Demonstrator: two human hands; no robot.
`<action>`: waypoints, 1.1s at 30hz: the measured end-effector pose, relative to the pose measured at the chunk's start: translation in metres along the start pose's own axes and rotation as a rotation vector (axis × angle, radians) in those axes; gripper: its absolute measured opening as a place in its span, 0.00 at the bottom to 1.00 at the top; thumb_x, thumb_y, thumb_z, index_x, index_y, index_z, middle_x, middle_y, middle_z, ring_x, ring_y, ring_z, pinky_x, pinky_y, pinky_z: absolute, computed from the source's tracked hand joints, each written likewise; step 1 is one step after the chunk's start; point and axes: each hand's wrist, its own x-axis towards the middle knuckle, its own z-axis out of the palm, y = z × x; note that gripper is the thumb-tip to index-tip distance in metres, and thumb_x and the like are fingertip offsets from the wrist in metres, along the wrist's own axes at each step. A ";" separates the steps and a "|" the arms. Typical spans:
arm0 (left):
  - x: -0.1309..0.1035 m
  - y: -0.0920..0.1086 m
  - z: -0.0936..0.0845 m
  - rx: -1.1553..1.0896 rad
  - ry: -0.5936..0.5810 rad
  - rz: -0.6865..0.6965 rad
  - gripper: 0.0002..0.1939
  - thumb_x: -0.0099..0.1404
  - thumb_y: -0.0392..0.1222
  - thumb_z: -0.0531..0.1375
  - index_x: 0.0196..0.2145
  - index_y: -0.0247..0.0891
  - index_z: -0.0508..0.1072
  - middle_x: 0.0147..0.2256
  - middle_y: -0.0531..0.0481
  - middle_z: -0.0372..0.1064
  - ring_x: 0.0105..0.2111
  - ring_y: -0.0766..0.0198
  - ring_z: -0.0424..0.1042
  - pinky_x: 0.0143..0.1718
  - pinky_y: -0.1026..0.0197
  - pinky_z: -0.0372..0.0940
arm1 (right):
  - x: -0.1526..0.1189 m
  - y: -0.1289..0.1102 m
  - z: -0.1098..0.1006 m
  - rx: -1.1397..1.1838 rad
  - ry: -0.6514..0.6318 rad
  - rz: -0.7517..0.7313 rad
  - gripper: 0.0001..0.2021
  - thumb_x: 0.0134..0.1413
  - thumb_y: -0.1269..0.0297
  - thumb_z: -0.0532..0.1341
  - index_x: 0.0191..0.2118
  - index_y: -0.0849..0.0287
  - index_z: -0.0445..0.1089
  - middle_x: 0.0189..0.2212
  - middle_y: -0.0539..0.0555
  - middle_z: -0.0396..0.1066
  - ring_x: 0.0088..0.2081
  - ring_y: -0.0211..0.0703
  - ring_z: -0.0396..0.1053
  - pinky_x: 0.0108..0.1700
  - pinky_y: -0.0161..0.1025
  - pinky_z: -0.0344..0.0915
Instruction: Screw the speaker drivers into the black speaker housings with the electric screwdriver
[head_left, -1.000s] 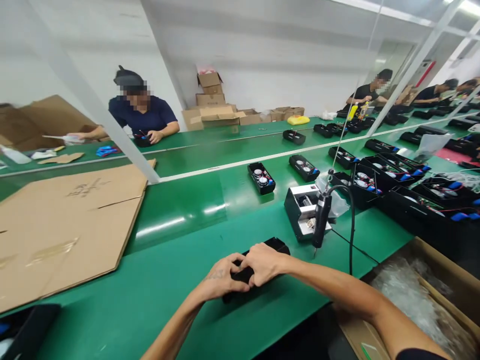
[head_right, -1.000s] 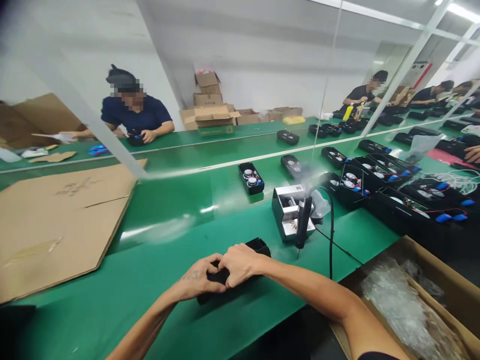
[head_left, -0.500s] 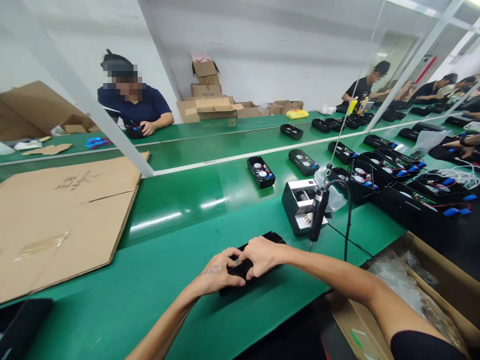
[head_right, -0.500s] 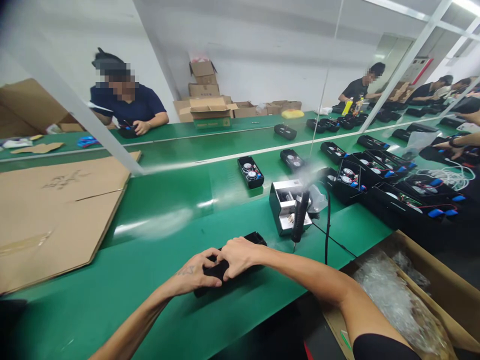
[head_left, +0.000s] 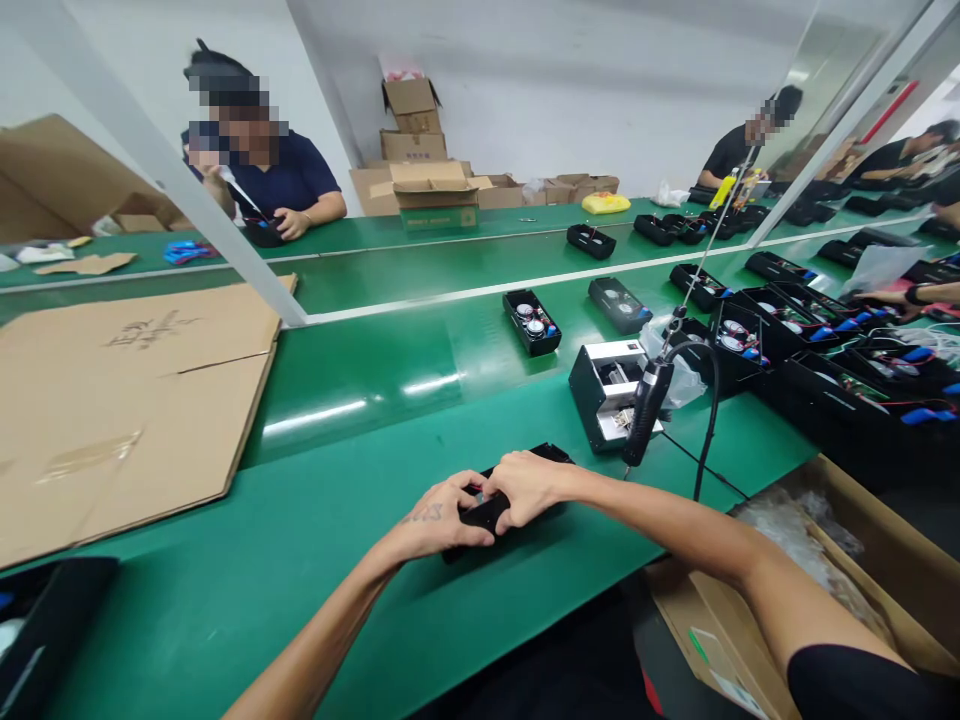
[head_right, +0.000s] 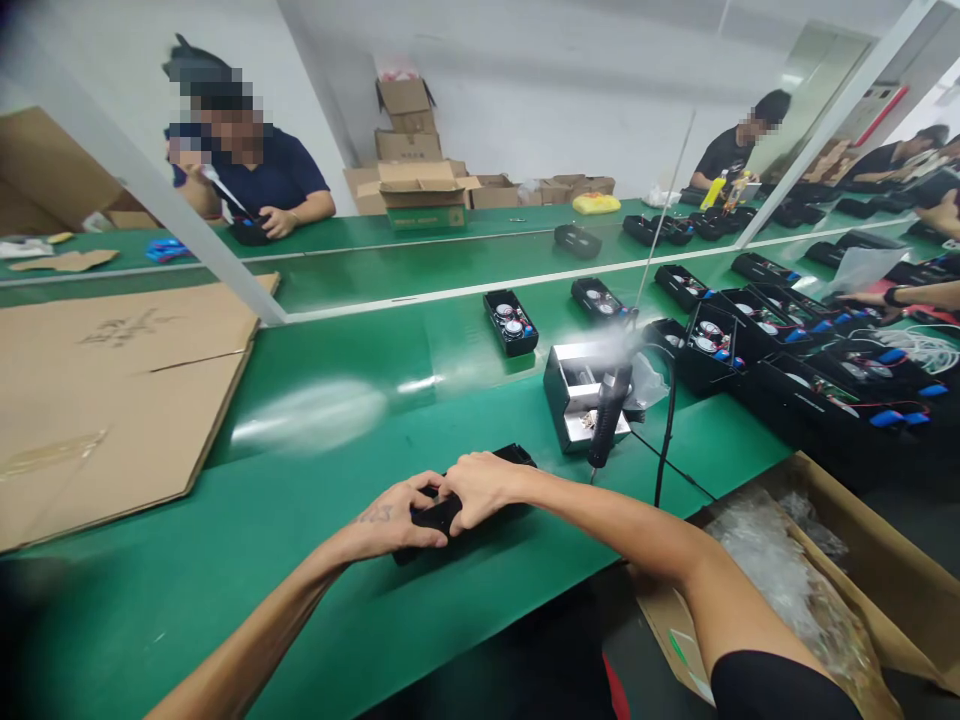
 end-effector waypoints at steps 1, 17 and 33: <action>0.000 0.000 0.000 0.000 -0.002 0.000 0.15 0.52 0.56 0.71 0.25 0.42 0.78 0.59 0.50 0.74 0.49 0.54 0.74 0.51 0.57 0.67 | 0.001 0.001 0.001 0.003 0.000 0.002 0.24 0.56 0.49 0.73 0.56 0.54 0.82 0.40 0.57 0.86 0.45 0.58 0.82 0.38 0.40 0.64; 0.005 -0.009 0.001 -0.047 -0.002 0.046 0.19 0.55 0.61 0.70 0.24 0.41 0.80 0.53 0.52 0.76 0.45 0.59 0.75 0.49 0.60 0.68 | 0.011 0.003 0.001 0.098 0.022 -0.041 0.25 0.53 0.54 0.73 0.56 0.55 0.83 0.31 0.52 0.83 0.37 0.53 0.80 0.35 0.40 0.61; -0.028 -0.038 0.093 0.551 0.609 0.479 0.03 0.61 0.44 0.73 0.34 0.50 0.84 0.55 0.51 0.79 0.67 0.37 0.65 0.64 0.36 0.61 | -0.099 0.022 0.079 0.199 1.469 0.293 0.10 0.72 0.60 0.60 0.53 0.53 0.74 0.45 0.60 0.80 0.48 0.54 0.79 0.51 0.51 0.76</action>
